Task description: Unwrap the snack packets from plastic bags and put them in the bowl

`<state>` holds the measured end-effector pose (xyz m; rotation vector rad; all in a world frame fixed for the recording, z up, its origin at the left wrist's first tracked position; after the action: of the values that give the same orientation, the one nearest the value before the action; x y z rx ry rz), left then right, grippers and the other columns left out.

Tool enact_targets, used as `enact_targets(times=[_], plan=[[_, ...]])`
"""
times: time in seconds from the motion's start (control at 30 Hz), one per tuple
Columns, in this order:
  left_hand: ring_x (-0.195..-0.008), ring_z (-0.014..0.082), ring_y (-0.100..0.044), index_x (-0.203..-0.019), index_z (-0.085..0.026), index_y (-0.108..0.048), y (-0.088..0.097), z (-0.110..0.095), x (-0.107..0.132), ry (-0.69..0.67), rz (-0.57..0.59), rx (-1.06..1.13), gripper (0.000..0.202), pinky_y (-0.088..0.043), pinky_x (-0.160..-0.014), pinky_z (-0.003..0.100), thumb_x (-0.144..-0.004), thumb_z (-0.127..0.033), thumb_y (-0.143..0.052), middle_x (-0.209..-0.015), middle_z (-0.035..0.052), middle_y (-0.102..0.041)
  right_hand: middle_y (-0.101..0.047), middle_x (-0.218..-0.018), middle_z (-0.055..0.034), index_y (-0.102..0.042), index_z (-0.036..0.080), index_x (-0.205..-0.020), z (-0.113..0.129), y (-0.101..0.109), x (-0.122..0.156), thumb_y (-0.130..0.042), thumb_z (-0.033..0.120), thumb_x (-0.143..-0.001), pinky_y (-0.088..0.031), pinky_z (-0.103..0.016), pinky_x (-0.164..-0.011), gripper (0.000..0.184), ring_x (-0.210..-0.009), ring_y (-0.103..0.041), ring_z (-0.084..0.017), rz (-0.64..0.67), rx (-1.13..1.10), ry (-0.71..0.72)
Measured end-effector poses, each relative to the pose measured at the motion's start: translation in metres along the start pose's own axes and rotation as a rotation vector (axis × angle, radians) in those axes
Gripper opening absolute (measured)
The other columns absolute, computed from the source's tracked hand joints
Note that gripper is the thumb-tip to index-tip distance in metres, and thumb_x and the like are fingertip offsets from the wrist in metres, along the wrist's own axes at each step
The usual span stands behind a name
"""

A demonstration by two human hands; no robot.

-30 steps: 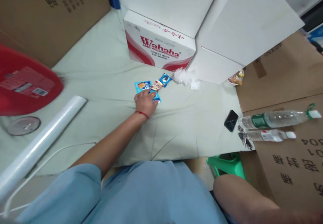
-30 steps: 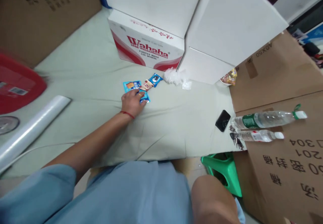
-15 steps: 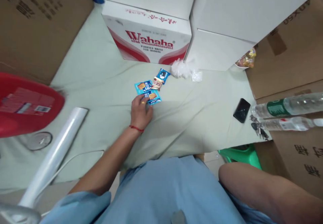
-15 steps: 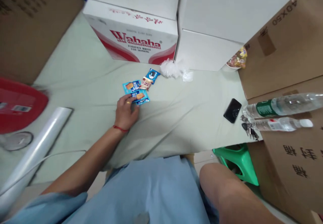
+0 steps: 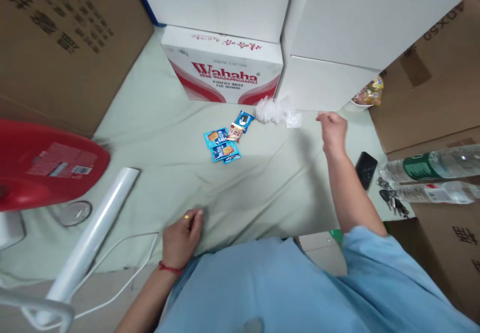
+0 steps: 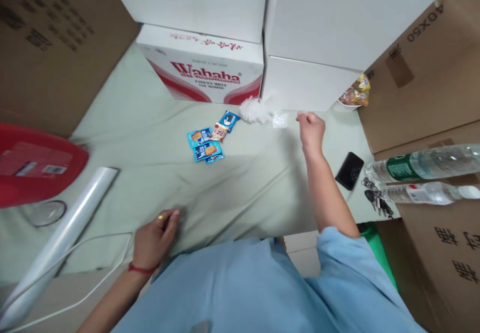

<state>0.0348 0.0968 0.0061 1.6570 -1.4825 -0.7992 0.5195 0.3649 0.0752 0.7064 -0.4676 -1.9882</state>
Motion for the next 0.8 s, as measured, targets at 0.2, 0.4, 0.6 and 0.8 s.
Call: enact_targets(times=[0.2,0.4,0.6,0.8], plan=[[-0.071,0.0244,-0.076,-0.094,-0.025,-0.077,-0.015,-0.024,0.017,-0.140,0.055,0.064,0.039,-0.053,-0.064,0.031,-0.098,-0.050,-0.048,-0.078,0.0047,-0.080,-0.053,-0.065,-0.0001,-0.054,0.020,-0.064,-0.029,-0.057,-0.021,-0.072,0.027,-0.084,-0.044,-0.036,-0.081,0.027,-0.075,-0.055,-0.020,0.092,-0.025,-0.394],[-0.082,0.0223,-0.076,-0.097,-0.026,-0.077,-0.017,-0.039,0.010,-0.164,0.077,0.265,0.032,-0.057,-0.074,0.031,-0.097,-0.049,-0.053,-0.091,0.0035,-0.082,-0.050,-0.066,0.0043,-0.055,0.022,-0.074,-0.003,-0.055,0.039,-0.065,0.037,-0.084,-0.040,-0.027,-0.063,0.021,-0.065,-0.045,-0.014,0.133,-0.253,-0.350],[-0.078,0.0187,-0.067,-0.102,-0.023,-0.074,-0.031,-0.077,-0.017,-0.100,0.151,0.586,0.030,-0.054,-0.073,0.030,-0.095,-0.048,-0.059,-0.088,0.0041,-0.073,-0.047,-0.071,0.0046,-0.060,0.023,-0.084,0.012,-0.039,0.211,-0.078,0.058,-0.078,-0.030,-0.024,-0.048,0.040,-0.054,-0.033,-0.010,0.413,-0.809,-0.508],[-0.084,0.0191,-0.061,-0.104,-0.022,-0.070,-0.057,-0.153,-0.044,-0.215,0.261,0.786,0.035,-0.049,-0.072,0.030,-0.083,-0.049,-0.075,-0.095,0.0051,-0.066,-0.044,-0.067,0.0052,-0.061,0.023,-0.083,0.023,-0.022,0.285,-0.078,0.059,-0.084,-0.030,-0.025,-0.050,0.039,-0.054,-0.035,-0.010,0.500,-0.839,-0.606]])
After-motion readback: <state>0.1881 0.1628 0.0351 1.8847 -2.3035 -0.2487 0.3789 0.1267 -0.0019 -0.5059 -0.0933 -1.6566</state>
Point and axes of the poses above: each hand's wrist, its own x-axis away from the middle knuckle, its own y-axis out of the back of the hand, z = x × y, the point moved 7 cm from there along -x, towards the middle knuckle
